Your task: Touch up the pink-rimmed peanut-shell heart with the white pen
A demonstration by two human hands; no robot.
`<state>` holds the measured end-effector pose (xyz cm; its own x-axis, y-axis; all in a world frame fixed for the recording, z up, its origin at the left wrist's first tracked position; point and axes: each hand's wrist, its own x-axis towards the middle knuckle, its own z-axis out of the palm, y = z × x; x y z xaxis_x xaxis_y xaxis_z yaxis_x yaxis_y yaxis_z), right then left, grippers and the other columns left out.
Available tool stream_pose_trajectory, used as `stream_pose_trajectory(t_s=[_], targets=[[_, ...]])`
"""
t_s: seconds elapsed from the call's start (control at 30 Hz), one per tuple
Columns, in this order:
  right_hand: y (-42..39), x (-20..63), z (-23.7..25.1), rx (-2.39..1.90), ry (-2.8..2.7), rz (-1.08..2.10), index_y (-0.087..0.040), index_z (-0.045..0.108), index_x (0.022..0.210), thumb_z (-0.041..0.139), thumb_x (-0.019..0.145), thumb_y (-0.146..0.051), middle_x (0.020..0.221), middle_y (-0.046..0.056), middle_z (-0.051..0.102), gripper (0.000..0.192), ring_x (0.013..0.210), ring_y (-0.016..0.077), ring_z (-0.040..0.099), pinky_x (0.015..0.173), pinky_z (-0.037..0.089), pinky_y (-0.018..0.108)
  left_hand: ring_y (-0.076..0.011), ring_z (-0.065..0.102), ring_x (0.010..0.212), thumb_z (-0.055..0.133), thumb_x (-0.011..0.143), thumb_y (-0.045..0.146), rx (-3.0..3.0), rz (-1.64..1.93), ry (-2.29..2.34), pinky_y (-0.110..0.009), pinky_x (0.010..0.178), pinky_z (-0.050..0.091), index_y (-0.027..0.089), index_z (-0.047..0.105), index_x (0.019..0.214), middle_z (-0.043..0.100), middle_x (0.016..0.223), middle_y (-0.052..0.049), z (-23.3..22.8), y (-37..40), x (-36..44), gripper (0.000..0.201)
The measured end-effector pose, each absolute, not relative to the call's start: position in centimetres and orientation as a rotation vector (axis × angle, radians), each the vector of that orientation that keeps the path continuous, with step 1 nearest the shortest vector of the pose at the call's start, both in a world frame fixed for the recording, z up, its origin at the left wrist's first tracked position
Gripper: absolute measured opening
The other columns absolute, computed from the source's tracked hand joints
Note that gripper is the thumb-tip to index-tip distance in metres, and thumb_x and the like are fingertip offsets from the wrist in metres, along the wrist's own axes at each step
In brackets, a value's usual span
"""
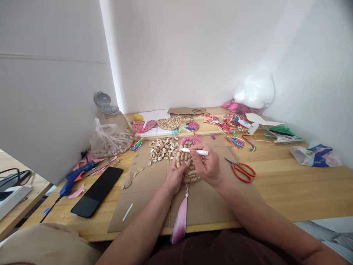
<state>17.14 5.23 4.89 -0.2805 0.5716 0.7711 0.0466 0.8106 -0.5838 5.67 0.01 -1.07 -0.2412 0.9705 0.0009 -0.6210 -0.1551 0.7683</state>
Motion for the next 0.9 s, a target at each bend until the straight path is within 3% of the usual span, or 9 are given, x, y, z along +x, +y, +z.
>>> stream_pose_trajectory(t_s=[0.37, 0.6, 0.9], targets=[[4.7, 18.2, 5.1, -0.298, -1.844, 0.35, -0.025, 0.057, 0.097, 0.058, 0.092, -0.019, 0.081, 0.003, 0.066, 0.007, 0.076, 0.0189, 0.059, 0.074, 0.049, 0.036, -0.0248, 0.053, 0.134, 0.08, 0.079, 0.022, 0.733, 1.692, 0.848, -0.037, 0.115, 0.041, 0.032, 0.049, 0.142, 0.066, 0.133, -0.004, -0.2, -1.0, 6.4, 0.071], [4.3, 18.3, 5.2, -0.265, -1.846, 0.279, -0.025, 0.057, 0.102, 0.061, 0.09, -0.016, 0.082, 0.004, 0.065, 0.016, 0.083, 0.0209, 0.059, 0.076, 0.051, 0.037, -0.0267, 0.044, 0.142, 0.079, 0.081, 0.024, 0.776, 1.727, 0.889, -0.036, 0.119, 0.035, 0.036, 0.039, 0.15, 0.059, 0.143, -0.004, -0.7, -1.1, 6.3, 0.082], [4.9, 18.6, 4.4, -0.217, -1.779, 0.28, -0.023, 0.057, 0.108, 0.056, 0.092, -0.016, 0.086, 0.006, 0.063, 0.017, 0.086, 0.0221, 0.059, 0.078, 0.053, 0.039, -0.0236, 0.033, 0.149, 0.068, 0.091, 0.03, 1.168, 1.824, 0.972, -0.038, 0.126, 0.023, 0.039, 0.037, 0.151, 0.043, 0.158, 0.0, -1.4, -0.8, 6.0, 0.069]])
